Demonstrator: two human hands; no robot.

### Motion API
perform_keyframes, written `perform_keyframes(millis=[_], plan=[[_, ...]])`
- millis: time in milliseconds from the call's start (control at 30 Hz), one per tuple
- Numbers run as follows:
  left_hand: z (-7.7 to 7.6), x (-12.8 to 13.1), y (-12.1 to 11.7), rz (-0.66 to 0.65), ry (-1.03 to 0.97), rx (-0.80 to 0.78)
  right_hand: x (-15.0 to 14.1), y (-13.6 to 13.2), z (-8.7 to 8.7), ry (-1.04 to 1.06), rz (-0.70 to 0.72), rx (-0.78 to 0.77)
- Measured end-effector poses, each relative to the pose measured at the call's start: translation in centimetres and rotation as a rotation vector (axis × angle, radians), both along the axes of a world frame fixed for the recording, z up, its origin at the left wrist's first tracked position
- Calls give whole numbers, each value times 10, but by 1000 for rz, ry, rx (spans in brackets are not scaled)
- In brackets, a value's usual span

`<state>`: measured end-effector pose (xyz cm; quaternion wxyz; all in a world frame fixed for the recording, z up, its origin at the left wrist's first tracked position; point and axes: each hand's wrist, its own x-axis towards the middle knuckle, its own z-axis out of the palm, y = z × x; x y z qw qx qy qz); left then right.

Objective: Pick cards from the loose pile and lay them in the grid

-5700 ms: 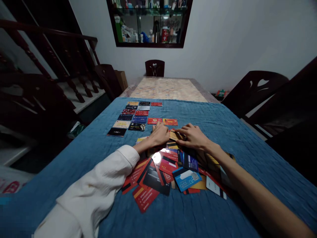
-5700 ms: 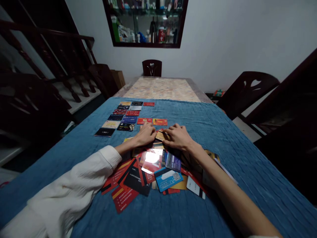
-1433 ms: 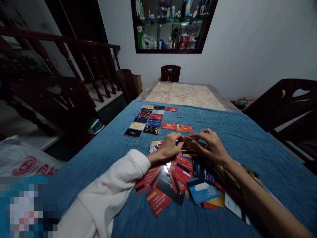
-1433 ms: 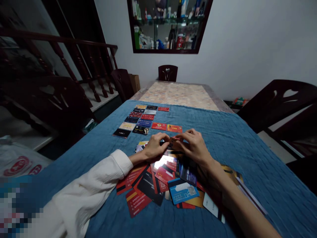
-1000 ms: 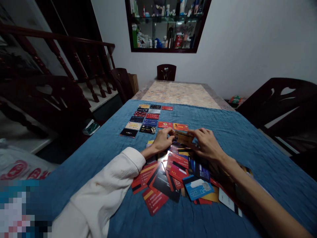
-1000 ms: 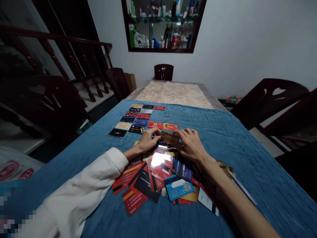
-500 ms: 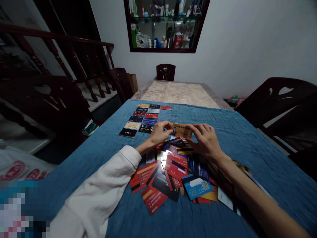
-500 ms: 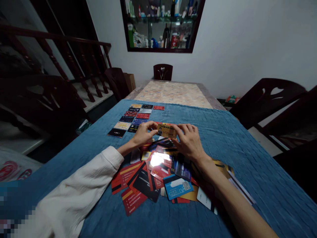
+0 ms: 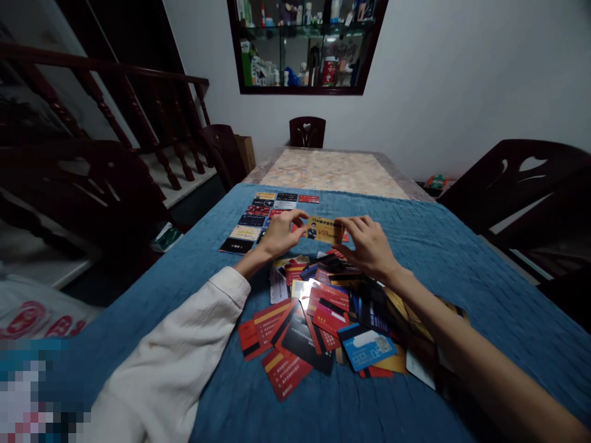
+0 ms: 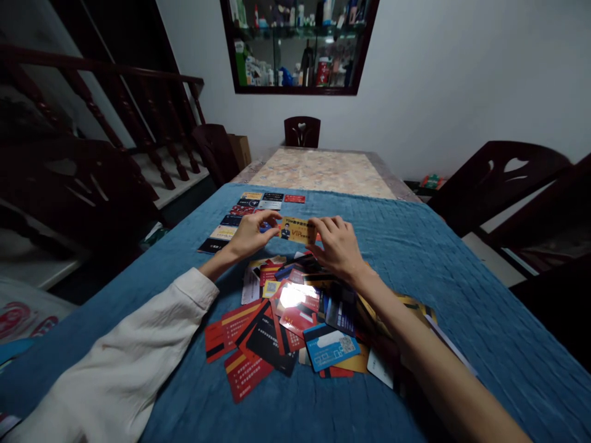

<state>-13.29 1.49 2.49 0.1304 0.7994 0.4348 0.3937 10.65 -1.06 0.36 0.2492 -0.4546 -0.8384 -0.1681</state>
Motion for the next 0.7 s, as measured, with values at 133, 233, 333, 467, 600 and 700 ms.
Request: perform_keyframes(millis=[133, 233, 333, 467, 600, 700], plan=[[5, -15, 2, -40, 165, 135, -12, 8, -1, -26, -8, -61], [4, -24, 6, -92, 291, 167, -18, 14, -4, -25, -9, -97], [-2, -29, 12, -150, 370, 136, -22, 19, -8, -44, 14, -139], [-13, -33, 18, -176, 442, 71, -26, 23, -11, -79, 29, -222], [-18, -34, 17, -163, 520, 33, -30, 25, -14, -90, 43, -289], [-20, -33, 14, -173, 566, 0, -34, 26, -17, -105, 34, -329]])
